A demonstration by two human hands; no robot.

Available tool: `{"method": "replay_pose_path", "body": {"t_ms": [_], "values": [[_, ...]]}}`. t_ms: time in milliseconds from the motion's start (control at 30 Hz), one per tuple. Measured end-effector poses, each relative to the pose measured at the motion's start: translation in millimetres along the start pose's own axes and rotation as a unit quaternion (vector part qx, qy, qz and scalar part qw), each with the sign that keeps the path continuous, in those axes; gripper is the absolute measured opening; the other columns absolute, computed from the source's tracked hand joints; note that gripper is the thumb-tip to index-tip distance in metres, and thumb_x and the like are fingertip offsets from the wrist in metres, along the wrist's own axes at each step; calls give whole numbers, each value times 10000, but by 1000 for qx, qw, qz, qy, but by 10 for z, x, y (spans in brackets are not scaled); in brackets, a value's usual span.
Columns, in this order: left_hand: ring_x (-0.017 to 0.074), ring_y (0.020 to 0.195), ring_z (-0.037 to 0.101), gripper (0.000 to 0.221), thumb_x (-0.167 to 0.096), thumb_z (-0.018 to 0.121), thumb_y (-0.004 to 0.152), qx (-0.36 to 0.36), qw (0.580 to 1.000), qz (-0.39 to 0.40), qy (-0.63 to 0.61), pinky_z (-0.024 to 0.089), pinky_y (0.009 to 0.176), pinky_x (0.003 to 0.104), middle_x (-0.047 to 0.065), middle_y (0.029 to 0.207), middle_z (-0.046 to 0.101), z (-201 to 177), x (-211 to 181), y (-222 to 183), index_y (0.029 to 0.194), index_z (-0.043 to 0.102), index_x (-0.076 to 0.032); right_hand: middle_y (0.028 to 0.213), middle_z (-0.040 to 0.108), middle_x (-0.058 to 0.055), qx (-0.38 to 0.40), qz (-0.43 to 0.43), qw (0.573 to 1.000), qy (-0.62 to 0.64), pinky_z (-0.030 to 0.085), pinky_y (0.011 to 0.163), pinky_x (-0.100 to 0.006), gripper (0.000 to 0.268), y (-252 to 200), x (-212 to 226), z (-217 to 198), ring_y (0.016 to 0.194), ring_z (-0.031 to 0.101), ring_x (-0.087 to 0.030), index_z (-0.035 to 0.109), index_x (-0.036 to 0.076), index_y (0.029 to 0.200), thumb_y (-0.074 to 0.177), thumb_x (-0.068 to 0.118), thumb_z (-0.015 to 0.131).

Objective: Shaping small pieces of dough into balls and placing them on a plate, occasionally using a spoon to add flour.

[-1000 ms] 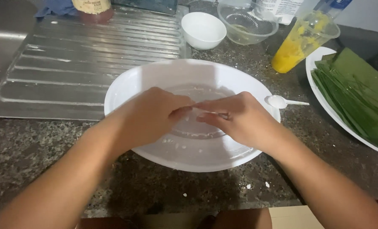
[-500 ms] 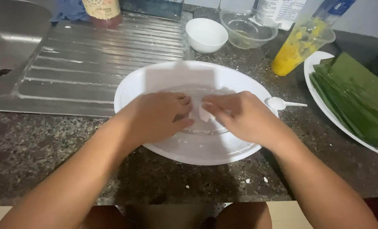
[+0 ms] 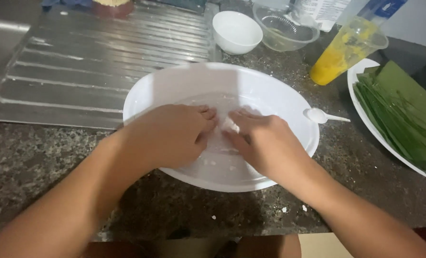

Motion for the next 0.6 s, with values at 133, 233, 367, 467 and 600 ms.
{"method": "replay_pose_path", "body": {"t_ms": [133, 233, 367, 467, 600], "values": [[189, 1490, 330, 514, -303, 380, 991, -1, 1000, -3, -2, 290, 1196, 390, 5, 1574, 425, 64, 51, 52, 1450, 495, -104, 1146, 734, -166, -45, -80, 996, 13, 607, 789, -441, 333, -5, 49, -90, 1041, 700, -339, 693, 61, 1243, 932, 157, 625], [190, 1489, 327, 511, -284, 371, 995, -8, 1000, -6, -7, 287, 1196, 389, 25, 1577, 420, 148, 76, 109, 1451, 491, -86, 1154, 730, -181, -41, -129, 990, 46, 607, 789, -441, 326, -17, 79, -181, 1031, 699, -353, 700, 47, 1231, 916, 88, 627], [195, 1485, 327, 509, -254, 338, 1002, -29, 999, 7, -18, 274, 1197, 384, 56, 1576, 412, 192, 57, 164, 1460, 480, -83, 1207, 724, -168, -2, -188, 978, 96, 594, 847, -483, 345, -87, 112, -284, 1095, 675, -371, 704, 44, 1223, 886, 20, 634], [206, 1496, 310, 515, -256, 320, 1008, -21, 999, 8, -24, 266, 1202, 391, 46, 1600, 379, 153, 39, 81, 1472, 464, -84, 1016, 806, -151, 3, -139, 969, 202, 651, 761, -483, 335, -162, 171, -393, 898, 779, -366, 751, 126, 1150, 828, 51, 698], [205, 1499, 302, 517, -247, 319, 1002, -18, 999, 3, -30, 256, 1209, 401, 33, 1597, 384, 43, -5, -72, 1462, 476, -69, 847, 795, -182, -41, -112, 952, 282, 609, 568, -319, 121, -26, -73, -385, 602, 744, -222, 762, 83, 983, 882, 117, 706]]}}
Point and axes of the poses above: each hand's wrist, its own y-axis towards the middle knuckle, its own z-axis out of the palm, x = y × z, the point moved 5 cm from there along y, towards the middle knuckle
